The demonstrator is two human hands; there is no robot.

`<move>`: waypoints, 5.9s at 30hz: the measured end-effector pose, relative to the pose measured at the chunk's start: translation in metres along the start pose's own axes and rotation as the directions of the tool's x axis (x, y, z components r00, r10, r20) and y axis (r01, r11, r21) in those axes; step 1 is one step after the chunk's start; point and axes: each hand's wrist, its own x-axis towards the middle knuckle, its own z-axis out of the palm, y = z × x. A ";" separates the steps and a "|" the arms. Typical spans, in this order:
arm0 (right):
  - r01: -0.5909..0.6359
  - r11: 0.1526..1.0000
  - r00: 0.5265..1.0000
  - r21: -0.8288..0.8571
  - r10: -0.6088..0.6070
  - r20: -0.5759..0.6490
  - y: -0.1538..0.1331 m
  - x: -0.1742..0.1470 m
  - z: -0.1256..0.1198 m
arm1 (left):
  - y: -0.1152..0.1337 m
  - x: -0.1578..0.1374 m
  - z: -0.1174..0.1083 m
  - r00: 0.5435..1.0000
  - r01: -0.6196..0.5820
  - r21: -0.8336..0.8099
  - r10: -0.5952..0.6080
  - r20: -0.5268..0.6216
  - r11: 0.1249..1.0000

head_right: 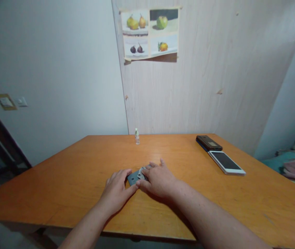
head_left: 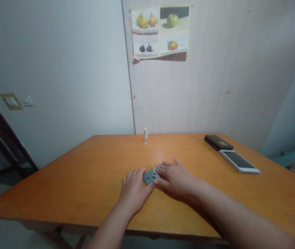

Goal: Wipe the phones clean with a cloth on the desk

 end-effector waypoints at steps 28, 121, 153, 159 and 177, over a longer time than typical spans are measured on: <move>0.041 0.999 0.999 0.010 -0.041 0.016 -0.005 -0.002 0.000 | 0.001 0.000 -0.002 1.000 -0.006 0.000 0.006 0.011 1.000; -0.050 0.999 0.997 -0.002 0.050 0.060 0.006 -0.001 0.007 | 0.001 0.000 -0.002 1.000 -0.002 -0.014 0.002 0.015 1.000; -0.087 0.996 0.995 -0.026 0.089 0.041 0.009 0.001 0.010 | -0.001 0.000 0.000 1.000 -0.030 -0.013 0.030 -0.008 0.999; -0.059 0.998 0.997 -0.021 0.060 0.049 0.007 -0.001 0.009 | 0.000 0.000 0.000 1.000 -0.025 -0.016 0.025 -0.014 1.000; 0.004 0.999 0.998 0.046 -0.007 0.063 -0.002 -0.002 0.004 | -0.002 0.000 0.001 1.000 -0.022 -0.017 0.022 0.000 1.000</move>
